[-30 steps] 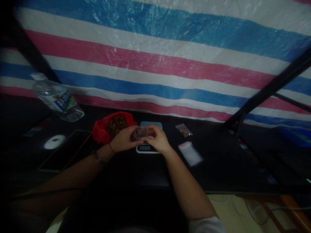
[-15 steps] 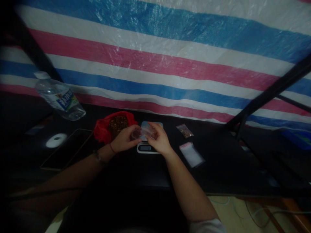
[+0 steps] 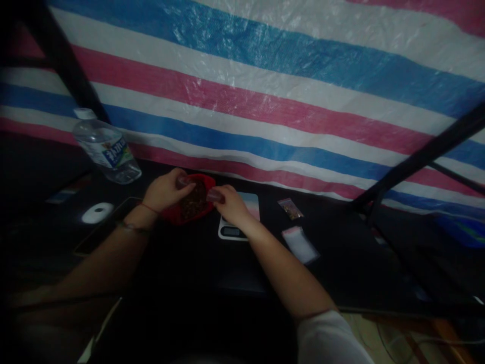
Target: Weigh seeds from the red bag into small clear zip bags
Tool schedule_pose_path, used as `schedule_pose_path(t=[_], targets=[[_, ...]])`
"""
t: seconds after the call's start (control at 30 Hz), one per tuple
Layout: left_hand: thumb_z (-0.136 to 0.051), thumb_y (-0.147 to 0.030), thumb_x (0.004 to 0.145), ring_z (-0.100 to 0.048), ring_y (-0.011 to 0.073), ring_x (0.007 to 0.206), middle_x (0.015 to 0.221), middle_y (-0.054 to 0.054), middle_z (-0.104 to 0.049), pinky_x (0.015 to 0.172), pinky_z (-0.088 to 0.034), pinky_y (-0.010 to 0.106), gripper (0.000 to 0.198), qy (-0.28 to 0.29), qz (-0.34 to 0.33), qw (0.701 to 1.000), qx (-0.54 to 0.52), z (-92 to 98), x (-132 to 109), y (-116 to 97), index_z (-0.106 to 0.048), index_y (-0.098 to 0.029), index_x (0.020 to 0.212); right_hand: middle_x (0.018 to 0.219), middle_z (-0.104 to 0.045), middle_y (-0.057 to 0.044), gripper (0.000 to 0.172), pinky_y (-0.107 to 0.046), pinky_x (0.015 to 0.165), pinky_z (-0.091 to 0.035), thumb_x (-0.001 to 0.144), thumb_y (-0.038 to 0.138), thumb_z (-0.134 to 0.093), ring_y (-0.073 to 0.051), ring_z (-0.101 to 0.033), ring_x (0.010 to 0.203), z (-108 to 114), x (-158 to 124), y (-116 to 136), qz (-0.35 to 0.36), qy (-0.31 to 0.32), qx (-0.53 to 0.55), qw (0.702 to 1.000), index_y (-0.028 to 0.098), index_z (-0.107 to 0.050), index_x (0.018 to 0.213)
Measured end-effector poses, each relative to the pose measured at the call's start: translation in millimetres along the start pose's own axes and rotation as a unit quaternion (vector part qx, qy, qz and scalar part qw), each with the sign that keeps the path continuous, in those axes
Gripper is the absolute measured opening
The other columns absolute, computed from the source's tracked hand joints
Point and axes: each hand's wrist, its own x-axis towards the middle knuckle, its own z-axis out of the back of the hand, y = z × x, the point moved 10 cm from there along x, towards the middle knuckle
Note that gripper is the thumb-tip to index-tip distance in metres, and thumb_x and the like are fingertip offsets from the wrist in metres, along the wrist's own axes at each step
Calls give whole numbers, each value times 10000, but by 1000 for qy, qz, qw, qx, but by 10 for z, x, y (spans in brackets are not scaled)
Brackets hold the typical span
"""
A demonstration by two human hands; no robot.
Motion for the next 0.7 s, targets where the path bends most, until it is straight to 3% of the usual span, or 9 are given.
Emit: schedule_pose_path(t=[0.1, 0.2, 0.37, 0.5, 0.7], targets=[[-482, -626, 781, -653, 251, 746, 847, 103, -687, 641, -463, 310, 507, 54, 35, 997, 32, -113, 46, 204, -594, -179, 994, 1109, -590, -77, 408, -349, 957, -452, 757, 42, -564, -192, -554, 1060, -309, 212, 165, 40, 59, -90, 993, 185, -627, 1135], [-508, -581, 769, -654, 248, 757, 850, 96, -682, 648, -468, 307, 452, 69, 12, 997, 35, -187, 66, 195, -602, -186, 967, 1146, -571, -103, 416, -355, 948, -445, 797, 20, -484, -207, -555, 1045, -548, 351, 179, 60, 98, -180, 977, 177, -612, 1160], [-577, -459, 725, -654, 263, 813, 890, 106, -683, 696, -483, 323, 330, 100, -37, 994, 27, -329, 70, 122, -616, -188, 910, 1122, -565, -147, 356, -383, 847, -476, 876, 61, -395, -247, -566, 958, -625, 461, 67, 45, 105, -304, 946, 162, -626, 1127], [-612, -398, 684, -651, 247, 811, 884, 85, -691, 715, -487, 314, 318, 135, -31, 990, 2, -430, 40, 145, -629, -202, 934, 1099, -577, -127, 365, -353, 853, -471, 869, 44, -398, -213, -570, 936, -683, 526, 79, 69, 136, -315, 937, 167, -633, 1121], [-624, -396, 691, -651, 222, 760, 848, 100, -697, 718, -492, 301, 284, 158, -55, 985, -50, -499, -9, 67, -664, -174, 864, 1087, -604, -103, 323, -303, 880, -453, 826, 59, -483, -195, -573, 995, -955, 537, 54, 99, 223, -232, 942, 161, -653, 1080]])
